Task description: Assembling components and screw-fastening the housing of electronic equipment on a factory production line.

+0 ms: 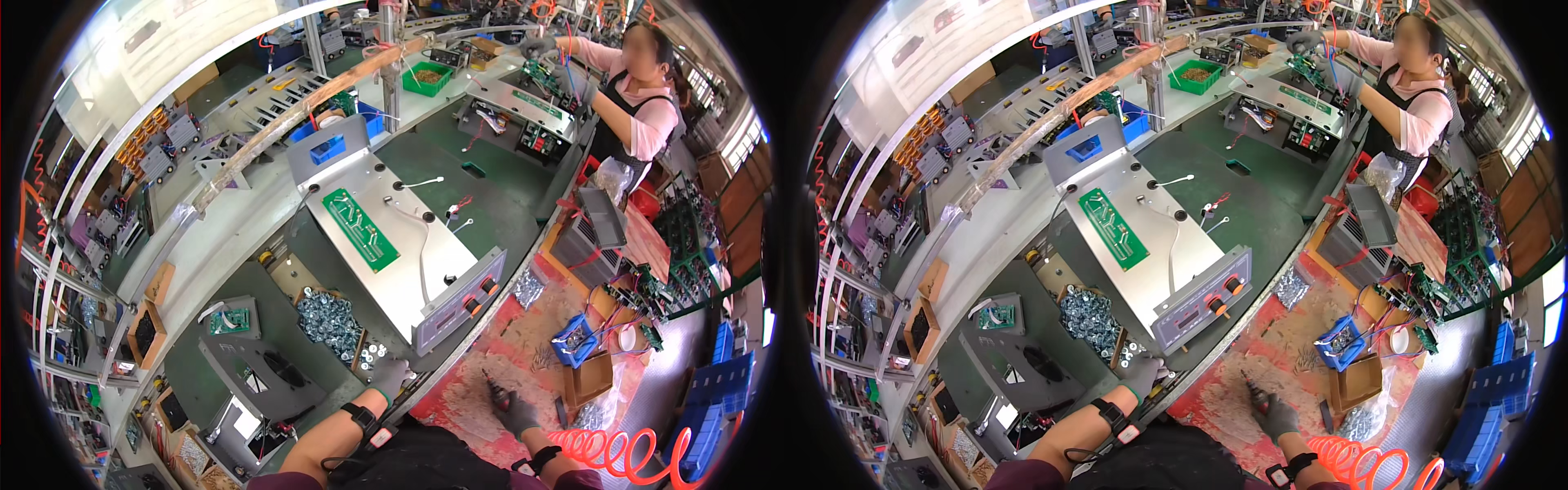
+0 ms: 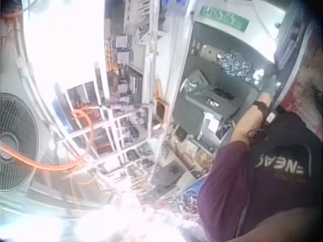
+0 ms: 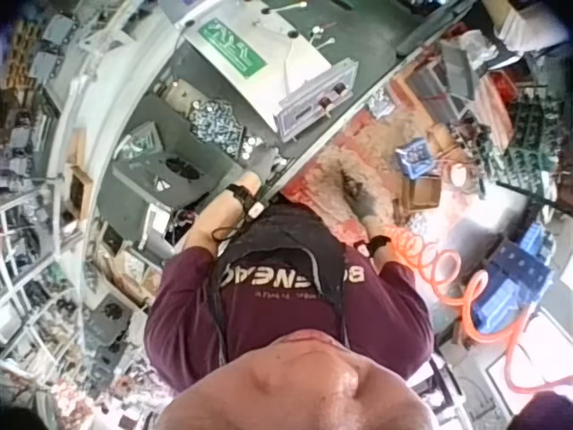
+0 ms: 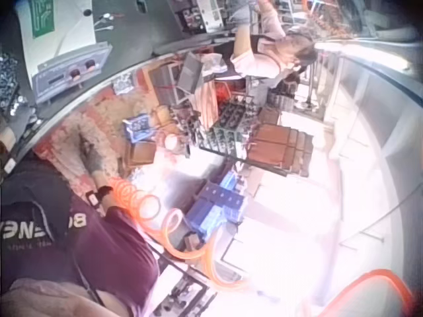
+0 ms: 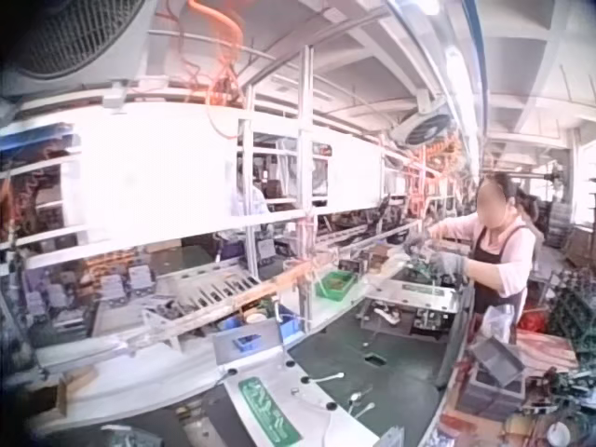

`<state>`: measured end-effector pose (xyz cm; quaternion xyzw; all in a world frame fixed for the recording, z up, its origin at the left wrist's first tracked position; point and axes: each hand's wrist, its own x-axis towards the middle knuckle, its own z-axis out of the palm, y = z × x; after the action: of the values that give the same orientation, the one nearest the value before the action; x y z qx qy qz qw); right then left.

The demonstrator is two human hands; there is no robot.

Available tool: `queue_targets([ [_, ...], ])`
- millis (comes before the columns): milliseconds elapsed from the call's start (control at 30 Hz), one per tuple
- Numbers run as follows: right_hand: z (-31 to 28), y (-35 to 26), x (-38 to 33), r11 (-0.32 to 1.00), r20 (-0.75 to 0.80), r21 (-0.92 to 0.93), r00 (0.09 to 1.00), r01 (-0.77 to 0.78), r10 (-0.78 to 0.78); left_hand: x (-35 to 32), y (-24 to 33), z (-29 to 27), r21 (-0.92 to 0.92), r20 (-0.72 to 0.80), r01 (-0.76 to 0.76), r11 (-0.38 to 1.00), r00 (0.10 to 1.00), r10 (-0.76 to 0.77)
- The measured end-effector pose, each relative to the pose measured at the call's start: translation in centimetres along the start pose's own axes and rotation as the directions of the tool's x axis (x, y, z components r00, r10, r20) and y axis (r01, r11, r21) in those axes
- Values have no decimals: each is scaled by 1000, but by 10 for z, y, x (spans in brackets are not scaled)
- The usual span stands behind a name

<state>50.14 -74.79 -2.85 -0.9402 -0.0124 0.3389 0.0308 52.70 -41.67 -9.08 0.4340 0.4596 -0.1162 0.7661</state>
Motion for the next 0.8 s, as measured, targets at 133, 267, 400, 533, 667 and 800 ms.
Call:
queue_targets([
  [133,0,-5,-3,999,-28,-30,1000,11,-12,17,0,14,83,39,-13,997,999,9],
  [267,3,-6,-4,1000,6,-12,1000,-19,19,5,16,13,247,236,-115,962,970,56],
  [400,8,-12,-2,985,-165,-167,984,40,-67,-14,16,-27,604,307,-411,682,911,277],
  [533,-7,-50,5,950,-283,-175,911,259,-300,-67,-6,-90,321,334,-298,899,924,187],
  [667,3,-94,13,831,-353,-81,764,551,-541,-137,-47,-161,200,303,-177,964,947,111],
  [800,-5,-181,-7,678,-257,-6,654,735,-711,-198,-99,-249,209,12,-136,968,991,136],
])
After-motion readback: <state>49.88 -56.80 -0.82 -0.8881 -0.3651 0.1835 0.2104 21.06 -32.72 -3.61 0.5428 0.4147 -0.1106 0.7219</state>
